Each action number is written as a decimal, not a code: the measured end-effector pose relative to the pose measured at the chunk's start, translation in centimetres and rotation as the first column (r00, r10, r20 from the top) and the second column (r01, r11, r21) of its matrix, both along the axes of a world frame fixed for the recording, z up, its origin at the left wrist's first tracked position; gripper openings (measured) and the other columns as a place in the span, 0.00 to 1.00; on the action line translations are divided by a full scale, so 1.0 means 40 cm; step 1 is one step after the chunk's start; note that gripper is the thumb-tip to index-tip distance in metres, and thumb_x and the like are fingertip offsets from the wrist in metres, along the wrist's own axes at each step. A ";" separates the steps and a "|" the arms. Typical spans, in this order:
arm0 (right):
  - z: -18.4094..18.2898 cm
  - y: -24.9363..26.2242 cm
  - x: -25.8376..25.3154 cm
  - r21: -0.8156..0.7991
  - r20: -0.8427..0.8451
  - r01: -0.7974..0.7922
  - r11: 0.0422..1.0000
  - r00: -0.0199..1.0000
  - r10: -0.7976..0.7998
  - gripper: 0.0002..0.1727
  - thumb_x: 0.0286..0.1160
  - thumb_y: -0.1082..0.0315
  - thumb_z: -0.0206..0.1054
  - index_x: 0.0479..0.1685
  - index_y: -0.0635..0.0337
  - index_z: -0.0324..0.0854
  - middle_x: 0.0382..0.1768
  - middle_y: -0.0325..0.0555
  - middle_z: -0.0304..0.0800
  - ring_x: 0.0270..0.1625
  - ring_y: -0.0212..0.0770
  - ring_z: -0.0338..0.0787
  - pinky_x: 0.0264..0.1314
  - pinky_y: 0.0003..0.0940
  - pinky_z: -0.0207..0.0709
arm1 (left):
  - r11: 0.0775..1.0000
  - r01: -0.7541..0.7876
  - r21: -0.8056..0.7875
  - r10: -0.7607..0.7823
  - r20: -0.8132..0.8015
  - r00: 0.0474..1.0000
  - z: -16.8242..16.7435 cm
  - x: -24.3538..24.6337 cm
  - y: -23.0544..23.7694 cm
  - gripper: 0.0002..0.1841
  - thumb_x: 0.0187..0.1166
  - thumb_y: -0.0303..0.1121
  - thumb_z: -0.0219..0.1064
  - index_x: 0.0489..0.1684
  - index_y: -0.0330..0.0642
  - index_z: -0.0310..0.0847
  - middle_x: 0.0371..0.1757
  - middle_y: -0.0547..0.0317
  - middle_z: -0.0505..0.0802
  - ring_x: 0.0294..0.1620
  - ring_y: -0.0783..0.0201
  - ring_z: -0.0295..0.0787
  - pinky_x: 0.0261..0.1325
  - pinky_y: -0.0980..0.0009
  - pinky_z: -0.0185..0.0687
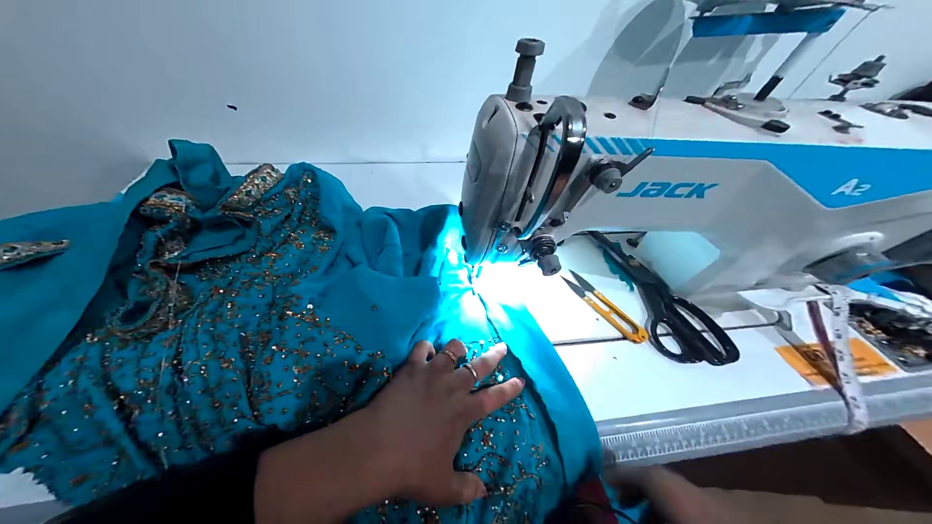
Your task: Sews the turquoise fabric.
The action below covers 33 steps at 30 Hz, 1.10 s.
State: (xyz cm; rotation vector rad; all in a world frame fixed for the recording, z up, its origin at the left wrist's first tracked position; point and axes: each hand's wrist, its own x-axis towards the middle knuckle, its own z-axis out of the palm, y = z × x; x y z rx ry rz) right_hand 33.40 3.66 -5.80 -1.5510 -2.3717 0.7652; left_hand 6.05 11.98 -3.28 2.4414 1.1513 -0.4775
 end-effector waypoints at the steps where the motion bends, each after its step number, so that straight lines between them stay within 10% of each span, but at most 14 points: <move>1: 0.013 0.013 -0.025 0.124 -0.054 0.023 0.992 0.998 -0.016 0.20 0.80 0.62 0.70 0.57 0.73 0.84 0.46 0.65 0.91 0.40 0.58 0.94 0.42 0.50 0.89 | 1.000 0.009 0.005 -0.009 0.018 1.000 -0.002 -0.004 0.004 0.53 0.69 0.63 0.72 0.97 0.67 0.44 0.98 0.56 0.48 0.91 0.36 0.51 0.77 0.32 0.53; 7: -0.049 0.158 -0.178 0.503 -0.191 0.194 0.842 0.975 -0.110 0.14 0.79 0.61 0.65 0.46 0.62 0.90 0.38 0.49 0.90 0.28 0.38 0.88 0.29 0.30 0.84 | 0.994 0.062 0.086 -0.074 0.150 0.986 -0.020 -0.028 0.026 0.40 0.76 0.60 0.66 0.91 0.62 0.62 0.94 0.55 0.61 0.83 0.39 0.66 0.71 0.38 0.63; 12: -0.085 0.205 -0.229 0.392 -0.094 0.293 0.872 0.956 -0.279 0.15 0.77 0.60 0.67 0.50 0.63 0.89 0.41 0.51 0.89 0.37 0.49 0.92 0.35 0.45 0.86 | 0.938 0.093 0.335 -0.208 0.327 0.922 -0.090 -0.069 0.033 0.34 0.75 0.60 0.62 0.83 0.63 0.75 0.88 0.54 0.73 0.69 0.43 0.79 0.58 0.46 0.71; 18: -0.060 0.176 -0.232 0.574 -0.154 0.302 0.761 0.953 -0.262 0.14 0.64 0.76 0.66 0.48 0.70 0.89 0.35 0.55 0.87 0.30 0.46 0.88 0.32 0.35 0.84 | 0.915 0.089 0.394 -0.229 0.323 0.918 -0.095 -0.060 0.026 0.35 0.70 0.61 0.66 0.80 0.63 0.77 0.86 0.41 0.73 0.70 0.36 0.79 0.56 0.41 0.74; 25: -0.016 0.153 -0.228 0.165 -0.163 0.163 0.973 0.977 -0.136 0.16 0.73 0.71 0.69 0.57 0.70 0.87 0.37 0.54 0.89 0.31 0.45 0.89 0.35 0.37 0.85 | 0.831 0.076 0.551 -0.299 0.327 0.897 -0.126 -0.067 0.024 0.32 0.69 0.64 0.62 0.71 0.60 0.84 0.78 0.47 0.84 0.63 0.43 0.86 0.49 0.49 0.78; 33: -0.078 0.235 -0.251 0.290 -0.191 0.330 0.898 0.940 -0.284 0.17 0.76 0.54 0.66 0.47 0.59 0.88 0.21 0.35 0.84 0.20 0.32 0.82 0.23 0.29 0.78 | 0.761 0.013 0.649 -0.335 0.375 0.864 -0.151 -0.071 0.021 0.29 0.72 0.62 0.58 0.64 0.59 0.87 0.71 0.54 0.89 0.62 0.49 0.88 0.49 0.54 0.80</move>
